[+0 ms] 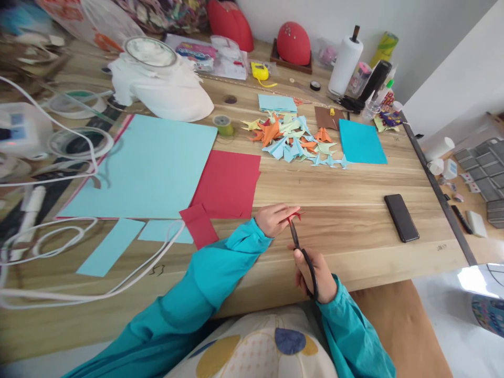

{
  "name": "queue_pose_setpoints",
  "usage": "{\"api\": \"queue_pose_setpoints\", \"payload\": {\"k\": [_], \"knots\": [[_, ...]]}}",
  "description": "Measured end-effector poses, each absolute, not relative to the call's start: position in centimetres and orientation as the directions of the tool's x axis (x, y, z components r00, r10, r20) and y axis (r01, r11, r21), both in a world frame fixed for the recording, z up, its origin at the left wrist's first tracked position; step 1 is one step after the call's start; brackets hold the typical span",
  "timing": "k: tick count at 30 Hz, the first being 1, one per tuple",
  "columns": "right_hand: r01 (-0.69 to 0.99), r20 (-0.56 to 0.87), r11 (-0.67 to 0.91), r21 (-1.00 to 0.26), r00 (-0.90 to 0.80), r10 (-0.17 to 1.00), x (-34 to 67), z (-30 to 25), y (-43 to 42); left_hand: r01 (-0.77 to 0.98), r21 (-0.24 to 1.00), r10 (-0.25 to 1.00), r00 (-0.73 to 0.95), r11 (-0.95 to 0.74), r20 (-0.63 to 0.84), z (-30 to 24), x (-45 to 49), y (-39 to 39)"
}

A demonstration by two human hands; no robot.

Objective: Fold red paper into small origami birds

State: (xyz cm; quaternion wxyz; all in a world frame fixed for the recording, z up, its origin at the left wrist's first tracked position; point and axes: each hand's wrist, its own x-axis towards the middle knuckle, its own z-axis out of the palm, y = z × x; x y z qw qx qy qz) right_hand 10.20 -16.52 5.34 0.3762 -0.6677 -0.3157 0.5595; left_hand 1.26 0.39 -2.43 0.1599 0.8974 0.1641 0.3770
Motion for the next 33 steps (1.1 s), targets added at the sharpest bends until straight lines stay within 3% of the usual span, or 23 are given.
{"api": "queue_pose_setpoints", "payload": {"k": [20, 33], "knots": [[0.047, -0.523, -0.550, -0.834, 0.249, 0.815, 10.03, 5.51, -16.17, 0.170, 0.369, 0.382, 0.669, -0.914, 0.637, -1.89, 1.05, 0.29], [0.057, -0.554, -0.586, -0.809, 0.263, 0.790, 10.10, 4.95, -16.27, 0.114, 0.471, 0.420, 0.663, -0.875, 0.620, -2.02, 1.25, 0.20]]}}
